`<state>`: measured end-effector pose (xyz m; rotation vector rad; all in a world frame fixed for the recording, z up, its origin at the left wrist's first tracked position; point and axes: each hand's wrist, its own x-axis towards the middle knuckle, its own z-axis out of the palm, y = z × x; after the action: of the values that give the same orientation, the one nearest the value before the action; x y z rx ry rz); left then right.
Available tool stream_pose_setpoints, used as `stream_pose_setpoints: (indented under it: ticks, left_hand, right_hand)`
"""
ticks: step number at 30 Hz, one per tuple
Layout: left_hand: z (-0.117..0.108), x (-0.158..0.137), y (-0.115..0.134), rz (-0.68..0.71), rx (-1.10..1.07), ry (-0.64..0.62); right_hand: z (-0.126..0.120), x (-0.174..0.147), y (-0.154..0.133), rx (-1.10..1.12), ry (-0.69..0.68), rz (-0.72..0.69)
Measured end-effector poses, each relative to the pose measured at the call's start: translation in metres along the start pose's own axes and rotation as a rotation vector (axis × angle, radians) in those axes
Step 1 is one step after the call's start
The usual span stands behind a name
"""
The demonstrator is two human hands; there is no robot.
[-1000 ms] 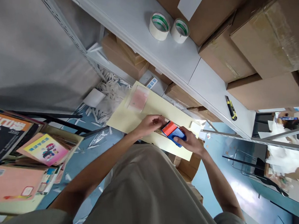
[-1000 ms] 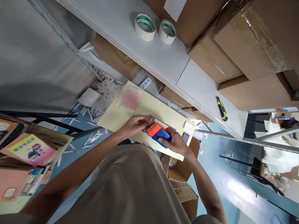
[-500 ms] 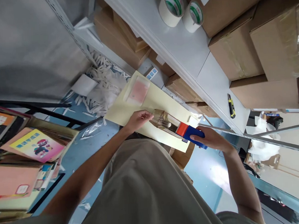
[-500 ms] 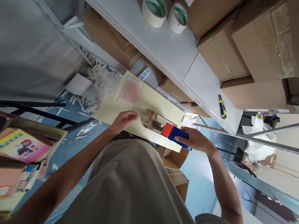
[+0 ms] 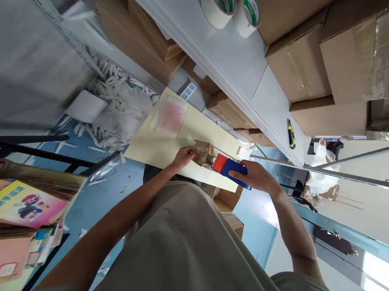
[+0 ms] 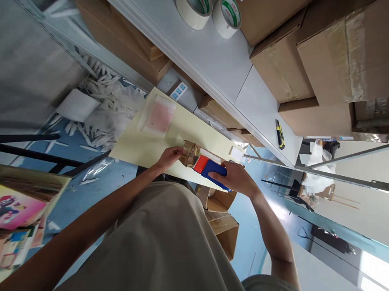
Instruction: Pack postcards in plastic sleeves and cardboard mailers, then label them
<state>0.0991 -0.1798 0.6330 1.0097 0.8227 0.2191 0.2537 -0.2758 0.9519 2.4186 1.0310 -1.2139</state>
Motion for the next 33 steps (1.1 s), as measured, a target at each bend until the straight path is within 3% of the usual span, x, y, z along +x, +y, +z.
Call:
stream_pose_setpoints:
  ticks: [5, 8, 10, 13, 16, 19, 23, 27, 33]
  left_hand:
    - [0.002, 0.005, -0.007, 0.043, 0.137, 0.003]
    - [-0.007, 0.002, -0.014, 0.022, 0.275, 0.065]
    - [-0.015, -0.006, -0.013, 0.041, 0.307, 0.035]
    - [-0.021, -0.024, 0.001, 0.271, 0.314, -0.136]
    - [-0.013, -0.038, 0.023, 0.543, 0.421, -0.290]
    - [0.003, -0.035, 0.040, 0.649, 0.545, -0.344]
    - [0.019, -0.023, 0.041, 0.664, 0.606, -0.308]
    - [0.019, -0.023, 0.035, 0.646, 0.673, -0.233]
    - [0.014, -0.027, 0.033, 0.586, 0.794, -0.209]
  right_hand:
    - [0.003, 0.002, -0.008, -0.011, 0.029, 0.016]
    - [0.002, 0.000, -0.010, -0.002, 0.021, 0.001]
    - [0.001, -0.003, -0.010, 0.001, 0.019, -0.009]
    - [0.000, -0.006, -0.010, -0.026, 0.026, 0.001]
    - [0.001, -0.008, -0.010, -0.046, 0.031, 0.001]
    - [0.003, -0.010, -0.012, -0.067, 0.038, -0.008]
    - [0.007, -0.011, -0.012, -0.109, 0.055, -0.017]
    - [0.010, -0.012, -0.006, -0.129, 0.066, 0.005]
    - [0.014, -0.003, 0.029, -0.156, 0.006, 0.051]
